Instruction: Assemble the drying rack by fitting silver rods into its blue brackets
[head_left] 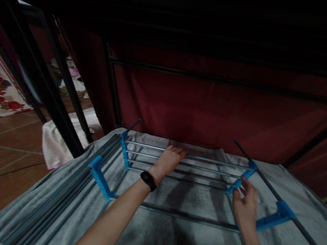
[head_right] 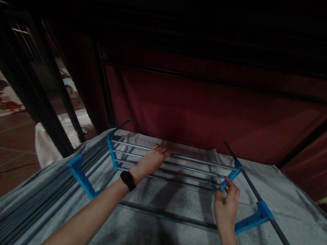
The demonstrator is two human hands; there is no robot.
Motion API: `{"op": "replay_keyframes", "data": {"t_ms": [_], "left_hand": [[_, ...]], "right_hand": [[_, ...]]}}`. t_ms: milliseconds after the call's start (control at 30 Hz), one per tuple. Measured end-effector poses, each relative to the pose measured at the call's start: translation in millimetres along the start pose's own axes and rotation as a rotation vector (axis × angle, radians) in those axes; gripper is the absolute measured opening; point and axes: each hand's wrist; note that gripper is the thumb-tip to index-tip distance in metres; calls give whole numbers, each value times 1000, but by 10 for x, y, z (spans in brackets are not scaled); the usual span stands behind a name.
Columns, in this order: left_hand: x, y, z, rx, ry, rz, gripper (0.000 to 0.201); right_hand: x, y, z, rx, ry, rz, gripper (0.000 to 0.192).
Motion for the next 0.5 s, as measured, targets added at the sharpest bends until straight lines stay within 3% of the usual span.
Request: {"op": "replay_keyframes", "data": {"t_ms": [100, 200, 333, 500], "left_hand": [[-21, -13, -3, -5, 13, 15, 47], [-54, -17, 1, -17, 17, 19, 49], [-95, -14, 16, -33, 12, 18, 48], [-126, 25, 24, 2, 19, 12, 42]], "right_hand": [[164, 380, -22, -341, 174, -89, 49], [435, 698, 102, -536, 320, -189, 54], [865, 922, 286, -674, 440, -316, 56], [1227, 968, 409, -706, 584, -468, 45]]}}
Point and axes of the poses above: each hand's wrist, its own z-axis towards the middle knuckle, its own x-axis out of the palm, y = z × x, and after that the axes turned 11 degrees about z, right-handed
